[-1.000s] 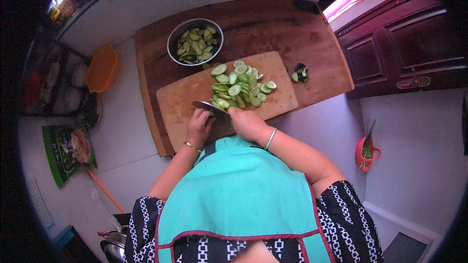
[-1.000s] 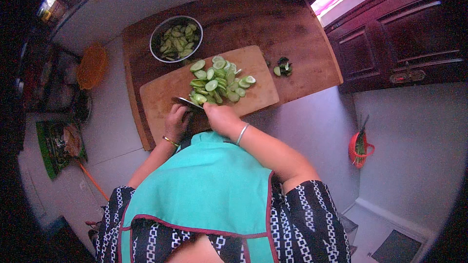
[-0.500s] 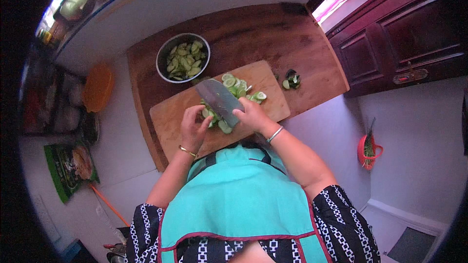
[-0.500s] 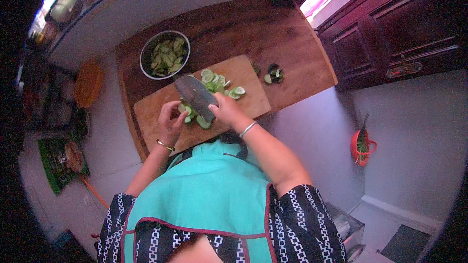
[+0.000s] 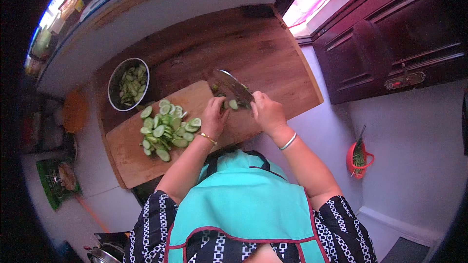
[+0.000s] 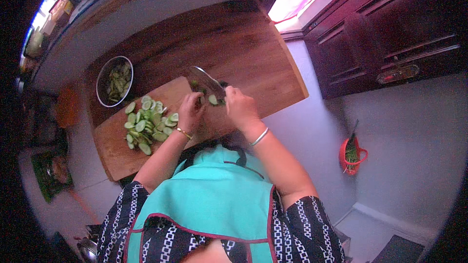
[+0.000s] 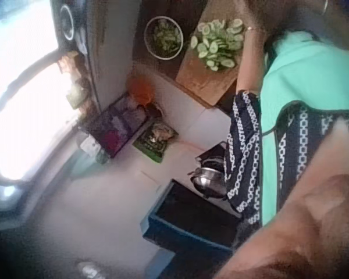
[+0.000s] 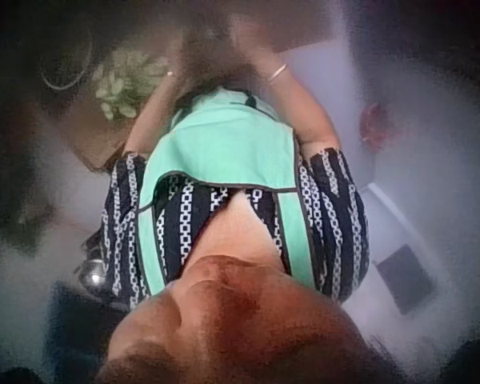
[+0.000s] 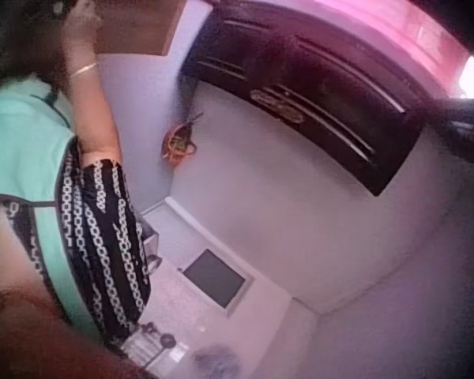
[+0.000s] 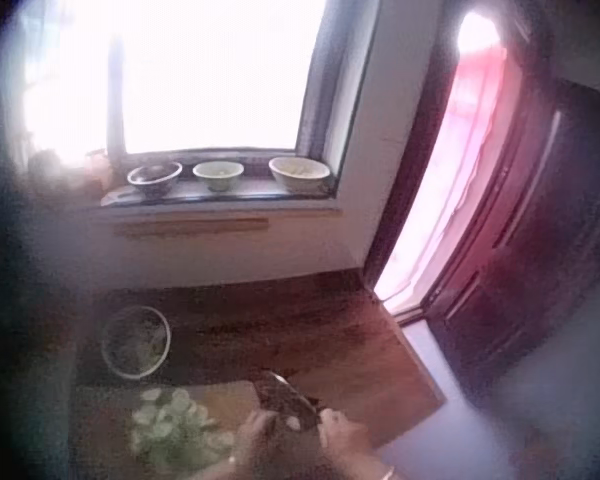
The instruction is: The person slices cucumbers into thin rounds on a wooden cutting board using a large knife. After slicing, they transfer the cucumber pieces into a metal bowl. Finally, they clean the cutting board and knife with a yellow cloth.
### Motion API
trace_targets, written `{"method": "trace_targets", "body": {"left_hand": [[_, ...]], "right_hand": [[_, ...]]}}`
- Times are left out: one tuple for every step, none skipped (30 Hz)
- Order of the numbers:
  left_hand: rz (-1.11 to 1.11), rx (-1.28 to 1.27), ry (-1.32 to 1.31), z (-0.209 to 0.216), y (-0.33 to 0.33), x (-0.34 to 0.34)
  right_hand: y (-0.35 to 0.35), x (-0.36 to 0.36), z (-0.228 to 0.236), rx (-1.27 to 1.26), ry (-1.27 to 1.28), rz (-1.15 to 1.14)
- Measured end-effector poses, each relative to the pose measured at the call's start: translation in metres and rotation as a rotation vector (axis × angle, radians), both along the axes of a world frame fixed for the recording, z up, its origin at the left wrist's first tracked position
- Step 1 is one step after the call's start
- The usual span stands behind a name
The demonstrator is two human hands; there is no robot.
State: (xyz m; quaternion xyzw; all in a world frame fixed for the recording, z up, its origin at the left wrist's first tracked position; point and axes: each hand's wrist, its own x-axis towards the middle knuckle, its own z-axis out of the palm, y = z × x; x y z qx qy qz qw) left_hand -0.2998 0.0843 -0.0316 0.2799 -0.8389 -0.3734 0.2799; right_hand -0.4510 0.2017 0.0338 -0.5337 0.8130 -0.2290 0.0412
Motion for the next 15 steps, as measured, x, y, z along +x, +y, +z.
{"method": "trace_targets", "body": {"left_hand": [[0.024,0.003,0.022,-0.008,0.001,-0.011],[0.052,0.005,0.044,-0.015,0.001,-0.019],[0.083,0.007,0.066,-0.022,0.003,-0.023],[0.108,0.031,0.04,-0.018,0.002,-0.027],[0.123,0.098,0.05,-0.014,0.002,-0.026],[0.142,0.164,0.062,-0.009,0.001,-0.022],[0.162,0.229,0.072,-0.001,0.0,-0.016],[0.173,0.323,0.059,-0.002,-0.006,-0.002],[0.185,0.418,0.049,-0.006,-0.015,0.017],[0.208,0.509,0.042,-0.005,-0.023,0.038],[0.224,0.783,0.302,0.007,-0.026,0.051],[0.232,1.045,0.574,0.021,-0.029,0.067],[0.228,1.291,0.857,0.036,-0.032,0.083],[0.181,1.393,0.967,0.046,-0.038,0.097],[0.108,1.432,1.025,0.058,-0.041,0.112]], "right_hand": [[0.005,-0.011,0.0,0.012,-0.002,-0.005],[0.008,-0.019,0.001,0.024,-0.004,-0.006],[0.01,-0.025,0.0,0.035,-0.006,-0.003],[0.009,-0.03,0.001,0.023,-0.038,-0.003],[0.007,-0.032,0.001,0.012,-0.071,0.001],[0.004,-0.032,0.001,0.001,-0.104,0.008],[-0.002,-0.03,0.001,-0.034,-0.108,0.026],[-0.009,-0.025,-0.001,-0.068,-0.114,0.046],[-0.017,-0.018,-0.002,-0.102,-0.121,0.068],[-0.028,-0.006,0.006,-0.066,-0.377,0.073],[-0.038,0.008,0.016,-0.022,-0.629,0.064],[-0.049,0.023,0.021,0.03,-0.881,0.055],[-0.059,0.042,0.022,0.001,-1.054,0.068],[-0.071,0.064,0.021,-0.024,-1.225,0.08],[-0.083,0.086,0.017,-0.046,-1.397,0.087]]}}
